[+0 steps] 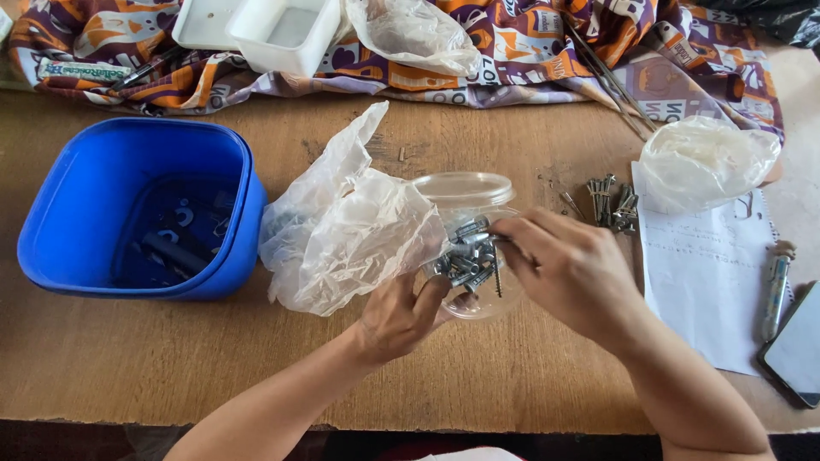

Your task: Sorting and organizing various screws and bolts into containers and plastic bags on a workshop table.

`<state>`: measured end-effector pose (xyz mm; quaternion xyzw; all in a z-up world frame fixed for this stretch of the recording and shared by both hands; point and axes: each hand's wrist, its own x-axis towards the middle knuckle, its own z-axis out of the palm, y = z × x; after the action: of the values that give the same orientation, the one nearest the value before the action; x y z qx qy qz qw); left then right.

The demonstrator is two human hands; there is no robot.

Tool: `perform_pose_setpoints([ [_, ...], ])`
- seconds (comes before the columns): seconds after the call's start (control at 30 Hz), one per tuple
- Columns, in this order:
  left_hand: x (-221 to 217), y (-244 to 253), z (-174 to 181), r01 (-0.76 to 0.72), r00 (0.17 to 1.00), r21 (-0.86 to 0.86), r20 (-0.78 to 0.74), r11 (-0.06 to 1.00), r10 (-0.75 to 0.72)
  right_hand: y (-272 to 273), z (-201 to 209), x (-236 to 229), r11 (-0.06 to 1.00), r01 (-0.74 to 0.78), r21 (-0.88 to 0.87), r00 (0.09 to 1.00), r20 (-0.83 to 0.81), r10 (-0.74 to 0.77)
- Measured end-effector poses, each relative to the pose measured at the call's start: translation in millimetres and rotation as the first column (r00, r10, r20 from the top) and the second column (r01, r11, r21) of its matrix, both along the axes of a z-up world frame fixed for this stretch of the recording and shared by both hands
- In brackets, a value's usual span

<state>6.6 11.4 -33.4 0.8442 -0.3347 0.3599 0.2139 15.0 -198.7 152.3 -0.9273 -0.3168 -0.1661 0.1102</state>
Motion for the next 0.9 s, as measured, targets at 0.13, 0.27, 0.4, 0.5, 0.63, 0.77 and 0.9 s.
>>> perform_pose_setpoints([
  [0.13, 3.5, -2.3, -11.3, -0.043, 0.998, -0.003, 0.055, 0.999, 0.043, -2.7, -7.0, -0.5, 0.999, -0.031, -0.007, 0.996, -0.088, 0.03],
  [0.27, 1.5, -1.0, 43.4, 0.01, 0.999, -0.022, 0.048, 1.0, -0.009, 8.8, -6.2, -2.4, 0.993, -0.034, -0.109, 0.968, -0.25, 0.006],
  [0.4, 4.5, 2.6, 35.7, 0.122, 0.977, -0.016, -0.172, 0.992, -0.123, 18.7, -10.0, -5.0, 0.928, 0.039, -0.372, 0.927, -0.333, -0.172],
  [0.5, 5.4, 3.5, 18.7, 0.13, 0.944, -0.031, -0.301, 0.991, -0.133, 12.9, -22.2, -3.2, 0.91, -0.017, -0.413, 0.936, -0.327, -0.131],
  [0.63, 9.8, -1.1, 7.0, 0.132, 0.918, -0.05, -0.37, 0.99, -0.141, 13.9, -16.5, -0.9, 0.915, -0.048, -0.401, 0.929, -0.356, -0.106],
  [0.77, 13.3, 0.0, 12.4, 0.1, 0.935, -0.079, -0.334, 0.992, -0.121, 1.9, -15.1, 11.8, 0.97, -0.103, -0.218, 0.968, -0.247, 0.048],
  [0.9, 16.9, 5.7, 27.0, -0.064, 0.993, -0.145, -0.111, 0.987, 0.048, -24.8, -10.9, 51.2, 0.877, -0.084, 0.472, 0.972, -0.155, 0.176],
])
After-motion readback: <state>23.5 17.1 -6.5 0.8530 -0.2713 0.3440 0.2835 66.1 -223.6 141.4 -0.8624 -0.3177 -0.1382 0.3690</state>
